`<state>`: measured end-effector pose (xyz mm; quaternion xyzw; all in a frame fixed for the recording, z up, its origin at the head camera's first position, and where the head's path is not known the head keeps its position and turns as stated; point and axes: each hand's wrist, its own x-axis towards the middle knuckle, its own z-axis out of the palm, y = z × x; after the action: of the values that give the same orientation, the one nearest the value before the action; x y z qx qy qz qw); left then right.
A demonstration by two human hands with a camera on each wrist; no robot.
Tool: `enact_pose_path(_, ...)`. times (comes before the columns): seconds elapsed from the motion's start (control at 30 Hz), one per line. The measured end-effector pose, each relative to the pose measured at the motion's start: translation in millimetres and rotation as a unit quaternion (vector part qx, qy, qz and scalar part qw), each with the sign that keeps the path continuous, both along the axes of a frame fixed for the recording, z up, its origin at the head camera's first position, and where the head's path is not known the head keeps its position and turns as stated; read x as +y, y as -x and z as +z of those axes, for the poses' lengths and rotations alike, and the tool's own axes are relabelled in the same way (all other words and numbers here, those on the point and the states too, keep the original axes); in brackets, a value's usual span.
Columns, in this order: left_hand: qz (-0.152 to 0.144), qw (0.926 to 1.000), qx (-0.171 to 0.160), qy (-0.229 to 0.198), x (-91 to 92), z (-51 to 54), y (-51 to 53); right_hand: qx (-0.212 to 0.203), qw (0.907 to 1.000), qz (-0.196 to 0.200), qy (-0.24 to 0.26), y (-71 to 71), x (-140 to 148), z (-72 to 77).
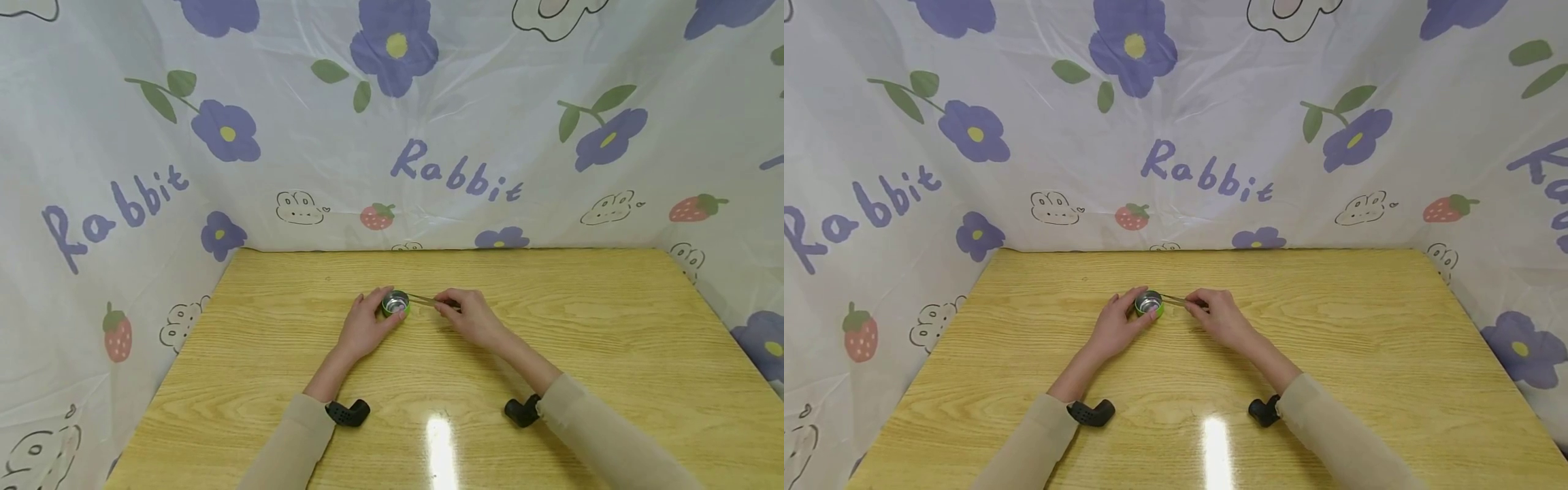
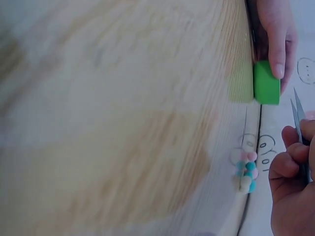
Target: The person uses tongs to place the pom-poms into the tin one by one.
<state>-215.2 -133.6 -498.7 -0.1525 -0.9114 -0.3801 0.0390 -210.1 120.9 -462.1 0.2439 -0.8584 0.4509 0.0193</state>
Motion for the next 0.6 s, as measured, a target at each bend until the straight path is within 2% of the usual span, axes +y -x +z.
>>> enact_pose_path(0.37,-0.004,0.9999,-0.009,-0.012,-0.7,2.1,-0.5,-0.017,0.9997,-0.018,-0.006,-4.8,26.9,2.8)
enact_pose_path(0.6,-0.004,0.9999,-0.004,-0.014,0.5,3.2,-2.5,-0.02,0.9991,-0.036,-0.007,-5.1,49.6,6.6)
